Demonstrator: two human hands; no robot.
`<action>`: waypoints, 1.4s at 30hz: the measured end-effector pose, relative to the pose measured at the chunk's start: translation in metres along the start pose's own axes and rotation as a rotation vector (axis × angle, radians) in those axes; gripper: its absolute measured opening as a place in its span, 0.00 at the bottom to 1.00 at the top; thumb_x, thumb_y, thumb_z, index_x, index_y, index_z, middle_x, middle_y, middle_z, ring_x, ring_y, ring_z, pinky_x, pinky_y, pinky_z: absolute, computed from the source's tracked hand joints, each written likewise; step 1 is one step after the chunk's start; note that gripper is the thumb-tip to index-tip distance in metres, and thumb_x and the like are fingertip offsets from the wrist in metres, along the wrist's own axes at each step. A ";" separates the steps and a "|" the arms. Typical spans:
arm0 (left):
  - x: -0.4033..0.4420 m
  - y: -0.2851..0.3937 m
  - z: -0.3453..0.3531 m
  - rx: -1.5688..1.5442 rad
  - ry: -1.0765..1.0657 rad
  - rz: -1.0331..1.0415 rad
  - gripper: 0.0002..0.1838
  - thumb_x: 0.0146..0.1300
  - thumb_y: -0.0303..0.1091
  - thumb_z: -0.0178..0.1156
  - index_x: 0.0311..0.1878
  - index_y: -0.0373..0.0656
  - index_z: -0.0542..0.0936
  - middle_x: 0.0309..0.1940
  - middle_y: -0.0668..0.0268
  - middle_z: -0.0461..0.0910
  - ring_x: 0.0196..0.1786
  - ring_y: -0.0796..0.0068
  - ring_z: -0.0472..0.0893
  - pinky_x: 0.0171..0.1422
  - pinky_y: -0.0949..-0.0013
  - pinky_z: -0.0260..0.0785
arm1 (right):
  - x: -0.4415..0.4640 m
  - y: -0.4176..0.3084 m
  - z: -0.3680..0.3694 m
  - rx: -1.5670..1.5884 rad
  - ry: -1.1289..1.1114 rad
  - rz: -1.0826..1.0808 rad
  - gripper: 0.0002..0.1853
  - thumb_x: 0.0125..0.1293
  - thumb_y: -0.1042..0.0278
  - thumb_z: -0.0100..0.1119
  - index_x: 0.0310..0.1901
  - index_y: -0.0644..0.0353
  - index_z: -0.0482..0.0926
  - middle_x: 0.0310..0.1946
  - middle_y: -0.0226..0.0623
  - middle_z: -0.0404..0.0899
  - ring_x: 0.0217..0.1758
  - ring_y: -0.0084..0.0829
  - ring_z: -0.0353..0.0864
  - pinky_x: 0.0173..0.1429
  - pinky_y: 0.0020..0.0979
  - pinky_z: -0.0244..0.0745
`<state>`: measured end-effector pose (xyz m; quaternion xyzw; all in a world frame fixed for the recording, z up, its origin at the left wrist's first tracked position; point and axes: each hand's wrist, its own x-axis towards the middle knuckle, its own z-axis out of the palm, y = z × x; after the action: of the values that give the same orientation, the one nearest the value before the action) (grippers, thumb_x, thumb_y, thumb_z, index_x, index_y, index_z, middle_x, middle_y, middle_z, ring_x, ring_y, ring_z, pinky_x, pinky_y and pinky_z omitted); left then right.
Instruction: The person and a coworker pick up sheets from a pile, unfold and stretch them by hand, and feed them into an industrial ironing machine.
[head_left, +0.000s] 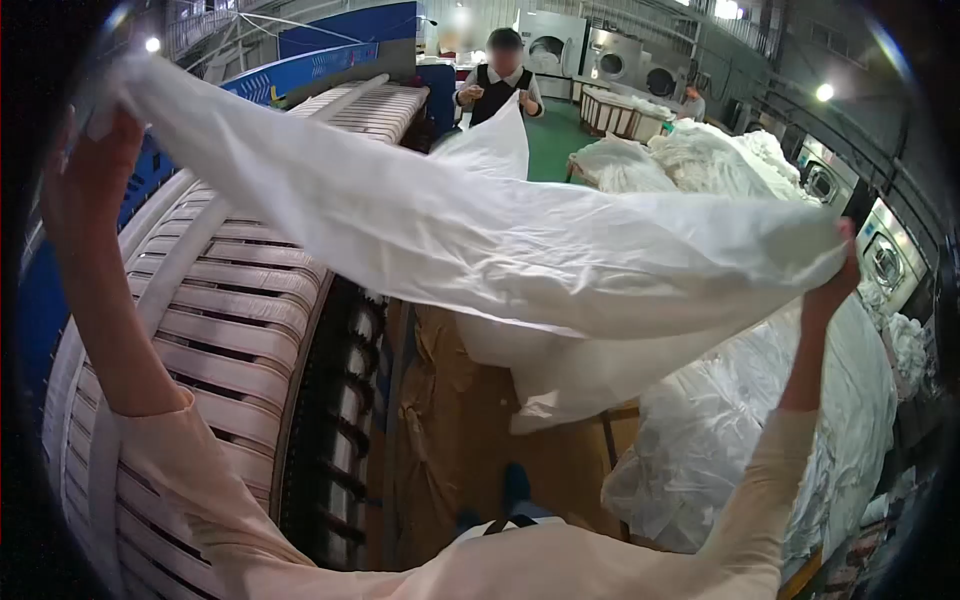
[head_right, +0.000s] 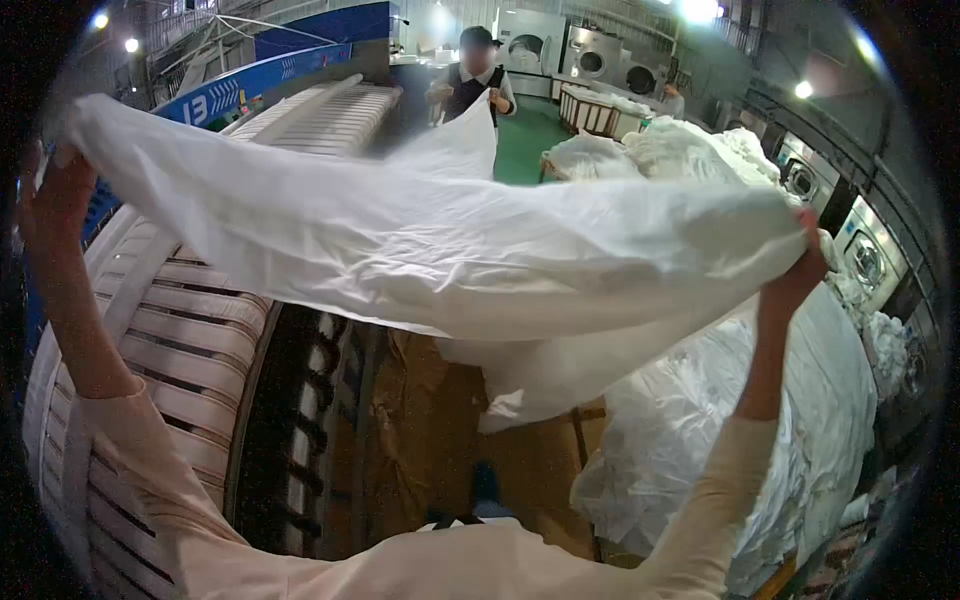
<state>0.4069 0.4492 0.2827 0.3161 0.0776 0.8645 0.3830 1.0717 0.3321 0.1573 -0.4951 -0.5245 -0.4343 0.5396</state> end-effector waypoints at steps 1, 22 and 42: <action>0.012 0.004 -0.020 0.048 -0.052 -0.015 0.25 0.66 0.33 0.50 0.64 0.32 0.63 0.61 0.51 0.67 0.64 0.62 0.67 0.71 0.61 0.57 | 0.033 -0.020 -0.012 -0.070 0.017 -0.039 0.14 0.65 0.68 0.54 0.49 0.65 0.77 0.44 0.37 0.79 0.47 0.26 0.78 0.53 0.27 0.71; -0.247 -0.063 -0.209 0.652 -0.008 -0.862 0.17 0.61 0.36 0.55 0.49 0.34 0.75 0.39 0.60 0.80 0.39 0.68 0.80 0.47 0.66 0.72 | -0.190 0.004 -0.252 -0.033 -0.642 0.495 0.11 0.51 0.85 0.49 0.32 0.59 0.78 0.24 0.30 0.74 0.29 0.24 0.73 0.34 0.26 0.68; -0.453 -0.026 -0.001 0.994 -0.384 -0.820 0.09 0.61 0.27 0.57 0.43 0.34 0.78 0.35 0.65 0.80 0.36 0.81 0.78 0.42 0.75 0.71 | -0.469 -0.178 -0.262 0.309 -1.348 0.599 0.56 0.36 0.51 0.77 0.67 0.56 0.54 0.55 0.46 0.62 0.58 0.47 0.64 0.61 0.42 0.62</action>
<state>0.6514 0.1454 0.0513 0.5481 0.5108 0.4387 0.4962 0.8977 0.0252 -0.2852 -0.6939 -0.6389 0.2069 0.2600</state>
